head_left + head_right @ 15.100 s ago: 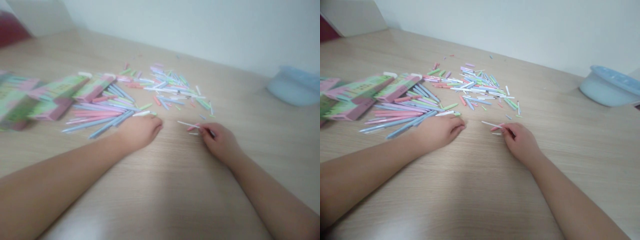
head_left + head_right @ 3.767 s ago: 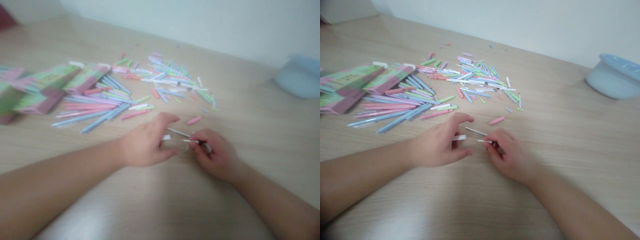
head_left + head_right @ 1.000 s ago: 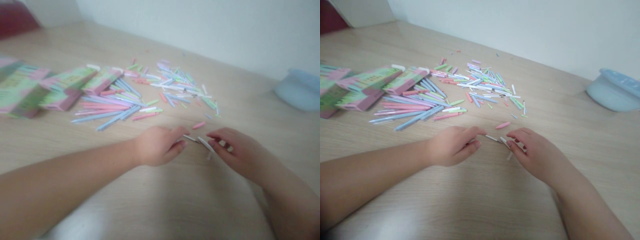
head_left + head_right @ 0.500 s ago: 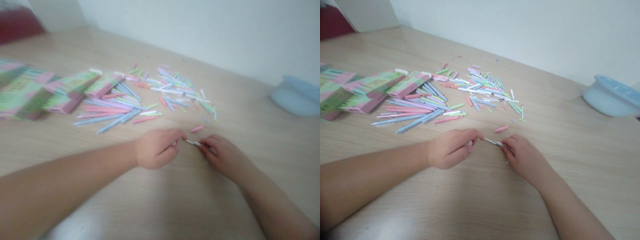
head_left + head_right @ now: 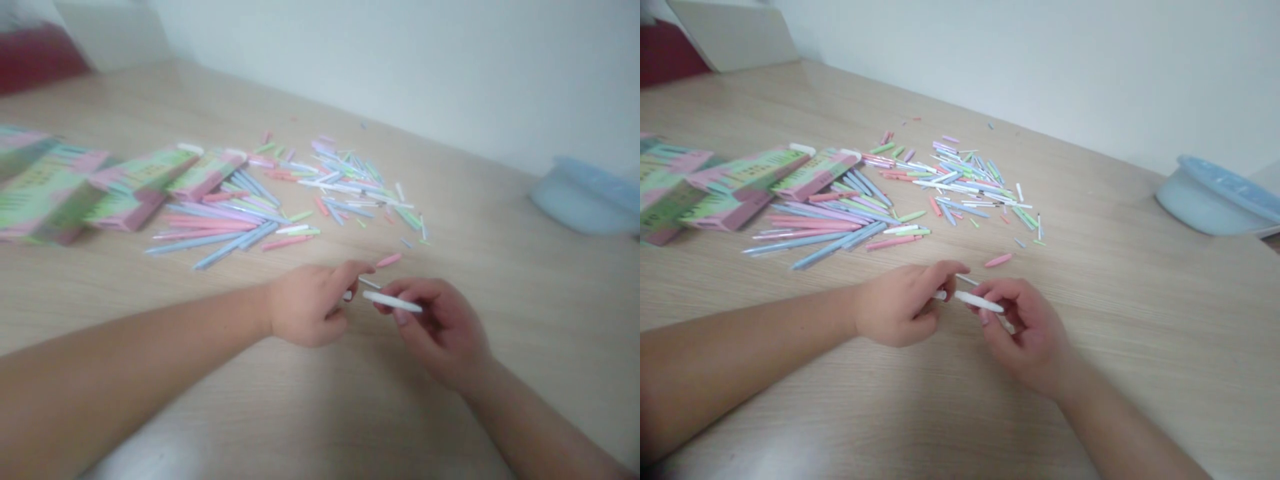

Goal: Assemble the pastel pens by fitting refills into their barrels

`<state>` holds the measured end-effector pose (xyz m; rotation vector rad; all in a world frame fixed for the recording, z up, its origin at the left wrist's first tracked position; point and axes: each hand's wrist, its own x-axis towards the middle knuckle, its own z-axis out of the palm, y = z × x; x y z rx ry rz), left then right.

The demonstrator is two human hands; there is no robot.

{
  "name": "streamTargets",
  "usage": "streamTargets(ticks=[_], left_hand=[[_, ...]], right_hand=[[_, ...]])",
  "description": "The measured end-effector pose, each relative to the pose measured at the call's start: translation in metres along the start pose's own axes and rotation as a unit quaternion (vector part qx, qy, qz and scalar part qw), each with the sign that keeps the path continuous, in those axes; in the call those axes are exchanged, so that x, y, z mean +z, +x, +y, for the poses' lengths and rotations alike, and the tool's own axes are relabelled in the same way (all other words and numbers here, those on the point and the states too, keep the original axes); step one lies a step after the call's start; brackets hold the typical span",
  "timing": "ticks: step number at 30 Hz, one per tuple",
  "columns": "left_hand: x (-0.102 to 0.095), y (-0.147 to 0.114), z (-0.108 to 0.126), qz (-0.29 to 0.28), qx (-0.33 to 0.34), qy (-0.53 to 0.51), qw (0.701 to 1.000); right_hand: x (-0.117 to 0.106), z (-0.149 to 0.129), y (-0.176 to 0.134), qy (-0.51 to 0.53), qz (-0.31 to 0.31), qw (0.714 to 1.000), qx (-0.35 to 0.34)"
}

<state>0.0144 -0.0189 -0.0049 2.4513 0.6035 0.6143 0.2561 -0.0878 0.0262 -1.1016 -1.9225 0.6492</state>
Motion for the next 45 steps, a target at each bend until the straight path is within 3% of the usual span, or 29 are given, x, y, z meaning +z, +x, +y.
streamTargets(ticks=[8, 28, 33, 36, 45], left_hand=[[-0.001, 0.001, 0.001, -0.008, 0.006, 0.025, 1.000], [0.002, 0.001, 0.000, 0.005, 0.005, 0.039, 0.999], [0.002, 0.001, 0.001, 0.003, 0.006, 0.048, 0.999], [0.002, 0.001, 0.002, 0.003, 0.007, 0.053, 0.999], [0.002, 0.001, 0.002, -0.002, 0.006, 0.053, 0.999]], right_hand=[[0.010, 0.011, -0.004, 0.012, -0.055, 0.998, -0.020], [0.000, 0.016, -0.001, -0.155, -0.040, 0.987, -0.030], [-0.003, 0.015, -0.002, -0.208, -0.065, 0.971, -0.099], [-0.004, 0.015, -0.002, -0.214, -0.082, 0.965, -0.127], [-0.005, 0.017, -0.001, -0.200, -0.083, 0.971, -0.103]])
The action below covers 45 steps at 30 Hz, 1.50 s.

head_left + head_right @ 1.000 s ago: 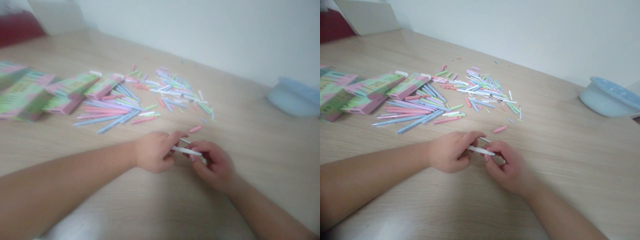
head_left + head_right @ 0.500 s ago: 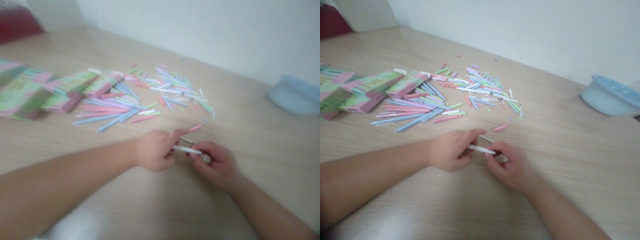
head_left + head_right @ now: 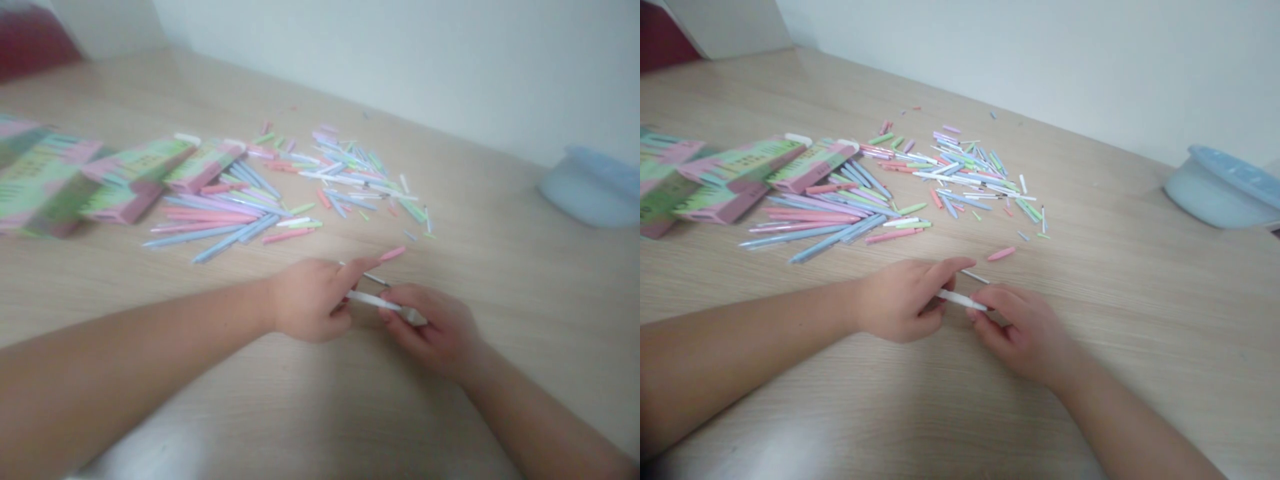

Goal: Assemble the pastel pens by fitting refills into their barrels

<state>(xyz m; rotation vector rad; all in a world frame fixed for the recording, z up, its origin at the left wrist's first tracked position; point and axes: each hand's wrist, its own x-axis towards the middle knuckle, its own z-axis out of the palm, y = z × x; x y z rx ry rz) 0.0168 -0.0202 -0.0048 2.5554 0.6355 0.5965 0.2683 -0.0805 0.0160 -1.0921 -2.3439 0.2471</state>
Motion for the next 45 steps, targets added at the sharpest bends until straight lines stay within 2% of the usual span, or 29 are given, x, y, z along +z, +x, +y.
streamTargets(ticks=[2, 5, 8, 10, 14, 16, 20, 25, 31, 35, 40, 45], left_hand=[[0.000, 0.000, 0.000, 0.002, -0.006, 0.003, 1.000], [0.000, 0.000, 0.000, 0.001, -0.015, 0.004, 1.000], [-0.001, -0.001, -0.001, -0.006, -0.017, 0.000, 1.000], [-0.002, -0.001, -0.001, -0.013, -0.021, -0.002, 1.000], [-0.004, 0.000, 0.000, -0.029, -0.037, 0.005, 0.999], [-0.004, 0.001, -0.001, -0.030, -0.039, 0.007, 0.999], [-0.005, 0.000, -0.003, -0.030, -0.040, -0.014, 0.999], [-0.007, -0.001, -0.004, -0.021, -0.035, -0.052, 0.998], [-0.010, -0.002, -0.008, -0.011, -0.012, -0.095, 0.995], [-0.009, -0.002, -0.009, -0.014, 0.001, -0.099, 0.995], [-0.003, -0.001, -0.005, -0.011, -0.025, 0.018, 0.999], [0.002, -0.001, -0.003, 0.005, -0.030, 0.102, 0.994]], right_hand=[[-0.003, 0.001, -0.001, 0.028, 0.036, 0.998, 0.047], [-0.011, 0.010, -0.001, 0.086, 0.083, 0.981, 0.151], [-0.019, 0.029, 0.002, 0.039, 0.061, 0.973, 0.217], [-0.021, 0.045, 0.005, -0.026, 0.022, 0.974, 0.225], [-0.016, 0.070, 0.007, -0.125, -0.050, 0.975, 0.180], [-0.013, 0.072, 0.008, -0.154, -0.060, 0.975, 0.147], [-0.011, 0.057, 0.011, -0.162, -0.017, 0.982, 0.094], [-0.007, 0.041, 0.010, -0.169, -0.077, 0.982, 0.019], [0.003, 0.044, 0.009, -0.173, -0.102, 0.979, 0.016], [0.003, 0.038, 0.014, -0.211, -0.112, 0.971, 0.006], [-0.003, 0.034, 0.014, -0.235, -0.116, 0.965, 0.028], [-0.021, 0.033, 0.008, -0.227, -0.098, 0.968, 0.040]])
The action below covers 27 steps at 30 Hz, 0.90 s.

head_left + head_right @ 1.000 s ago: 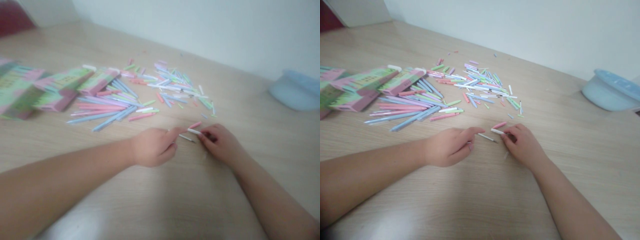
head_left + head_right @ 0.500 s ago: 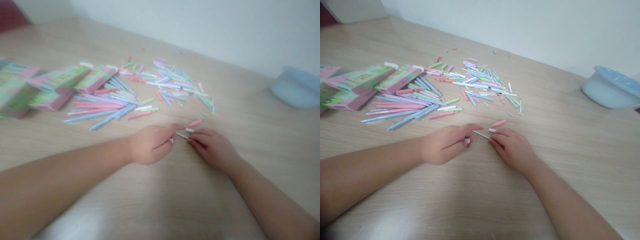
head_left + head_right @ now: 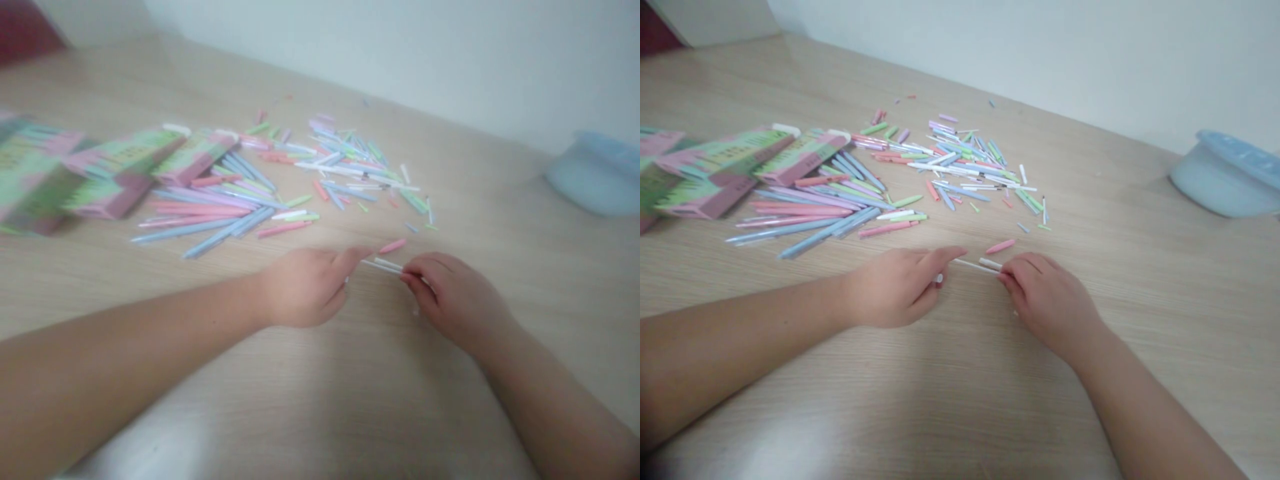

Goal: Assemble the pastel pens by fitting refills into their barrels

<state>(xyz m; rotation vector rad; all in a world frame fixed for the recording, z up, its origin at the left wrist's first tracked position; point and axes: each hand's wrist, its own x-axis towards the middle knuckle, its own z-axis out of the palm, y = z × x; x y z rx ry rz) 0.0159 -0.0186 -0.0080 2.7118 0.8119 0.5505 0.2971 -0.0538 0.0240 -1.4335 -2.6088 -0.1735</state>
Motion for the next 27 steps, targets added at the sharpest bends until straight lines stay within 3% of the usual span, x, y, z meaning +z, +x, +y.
streamTargets(ticks=[5, 12, 19, 23, 27], left_hand=[[0.000, 0.000, -0.001, -0.010, -0.030, 0.008, 0.999], [-0.001, 0.002, 0.001, -0.025, -0.035, 0.021, 0.999], [-0.003, 0.005, 0.011, -0.071, 0.008, 0.115, 0.991], [-0.004, 0.004, 0.013, -0.080, 0.013, 0.107, 0.991], [-0.006, 0.003, 0.014, -0.043, -0.032, 0.078, 0.996]], right_hand=[[-0.010, -0.005, -0.006, 0.018, -0.019, 0.999, -0.042], [-0.005, -0.005, -0.005, 0.021, -0.035, 0.998, -0.039], [-0.006, -0.024, -0.007, -0.106, 0.004, 0.986, -0.130], [0.003, -0.046, -0.005, -0.065, 0.009, 0.986, -0.150], [0.010, -0.057, 0.002, 0.021, 0.013, 0.994, -0.102]])
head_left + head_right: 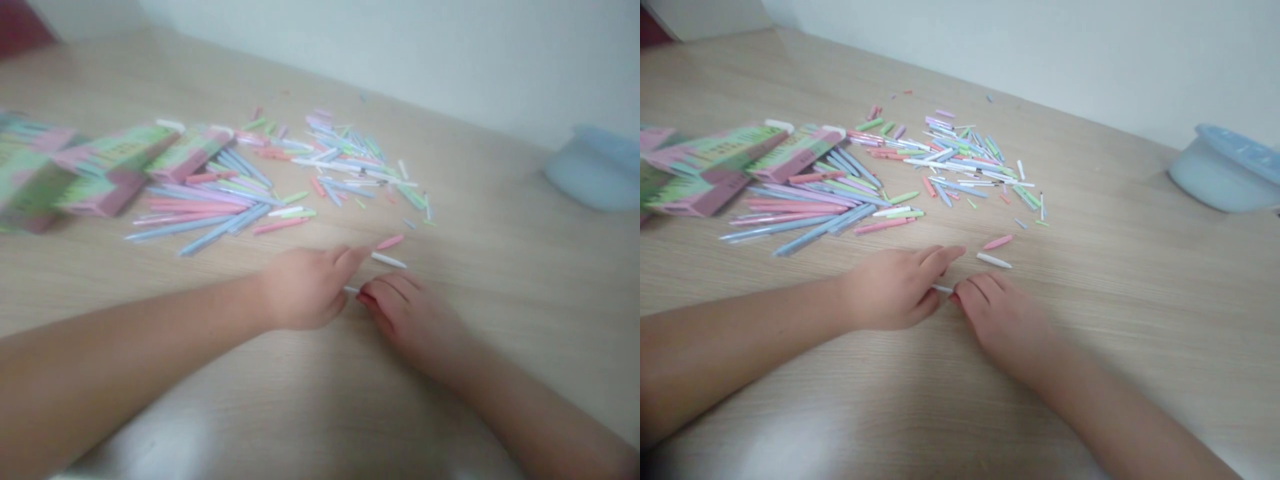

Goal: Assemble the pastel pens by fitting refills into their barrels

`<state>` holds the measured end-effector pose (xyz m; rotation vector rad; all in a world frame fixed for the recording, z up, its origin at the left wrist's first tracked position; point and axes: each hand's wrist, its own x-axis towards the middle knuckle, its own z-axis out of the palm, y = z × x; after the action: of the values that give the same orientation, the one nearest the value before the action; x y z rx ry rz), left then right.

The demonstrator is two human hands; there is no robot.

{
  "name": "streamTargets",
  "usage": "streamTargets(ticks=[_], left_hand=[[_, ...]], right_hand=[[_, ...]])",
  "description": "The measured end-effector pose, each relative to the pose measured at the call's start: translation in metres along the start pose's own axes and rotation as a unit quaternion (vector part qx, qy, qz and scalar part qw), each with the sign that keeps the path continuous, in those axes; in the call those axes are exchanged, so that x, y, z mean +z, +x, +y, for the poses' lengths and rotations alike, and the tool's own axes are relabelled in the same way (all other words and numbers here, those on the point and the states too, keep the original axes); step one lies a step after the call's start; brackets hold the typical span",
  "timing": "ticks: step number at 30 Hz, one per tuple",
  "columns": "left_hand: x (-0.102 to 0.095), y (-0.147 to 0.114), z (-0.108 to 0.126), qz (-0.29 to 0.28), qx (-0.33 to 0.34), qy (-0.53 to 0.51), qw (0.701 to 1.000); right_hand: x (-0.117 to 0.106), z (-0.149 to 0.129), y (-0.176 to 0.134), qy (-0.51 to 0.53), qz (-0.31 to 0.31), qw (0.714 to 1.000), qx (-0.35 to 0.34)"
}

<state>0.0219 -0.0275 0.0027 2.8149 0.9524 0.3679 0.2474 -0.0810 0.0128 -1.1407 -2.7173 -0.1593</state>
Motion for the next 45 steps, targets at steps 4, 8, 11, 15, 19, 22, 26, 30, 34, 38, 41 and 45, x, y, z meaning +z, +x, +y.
streamTargets(ticks=[4, 8, 11, 15, 19, 22, 26, 30, 34, 38, 41, 45], left_hand=[[-0.003, 0.001, -0.003, -0.004, 0.032, -0.014, 0.999], [-0.003, 0.002, -0.008, 0.002, 0.068, -0.018, 0.998], [-0.002, 0.002, -0.010, 0.011, 0.061, -0.027, 0.998], [-0.001, 0.002, -0.012, 0.013, 0.063, -0.042, 0.997], [-0.001, 0.002, -0.013, 0.005, 0.060, -0.042, 0.997], [-0.001, 0.002, -0.013, 0.002, 0.064, -0.046, 0.997], [-0.002, 0.002, -0.014, 0.004, 0.070, -0.056, 0.996], [-0.003, 0.002, -0.014, 0.002, 0.068, -0.053, 0.996], [-0.002, 0.001, -0.014, 0.002, 0.064, -0.052, 0.997], [-0.002, 0.001, -0.015, 0.001, 0.055, -0.059, 0.997], [-0.003, 0.001, -0.014, -0.003, 0.046, -0.060, 0.997], [-0.003, 0.001, -0.014, -0.003, 0.045, -0.051, 0.998]], right_hand=[[0.001, 0.000, 0.005, 0.085, 0.010, 0.994, 0.068], [-0.001, 0.007, 0.001, 0.142, 0.024, 0.985, 0.096], [-0.008, 0.018, -0.004, 0.112, 0.112, 0.981, 0.107], [-0.015, 0.041, -0.007, 0.053, 0.114, 0.983, 0.137], [-0.004, 0.059, -0.008, 0.059, 0.021, 0.989, 0.131], [0.008, 0.063, -0.009, 0.072, 0.000, 0.987, 0.142], [0.015, 0.063, -0.009, 0.081, 0.014, 0.983, 0.161], [0.017, 0.061, -0.010, 0.088, 0.020, 0.982, 0.167], [0.011, 0.059, -0.010, 0.104, 0.023, 0.979, 0.171], [-0.005, 0.060, -0.012, 0.132, 0.012, 0.984, 0.122], [-0.015, 0.065, -0.015, 0.131, 0.015, 0.987, 0.092], [-0.017, 0.071, -0.018, 0.133, 0.022, 0.987, 0.083]])
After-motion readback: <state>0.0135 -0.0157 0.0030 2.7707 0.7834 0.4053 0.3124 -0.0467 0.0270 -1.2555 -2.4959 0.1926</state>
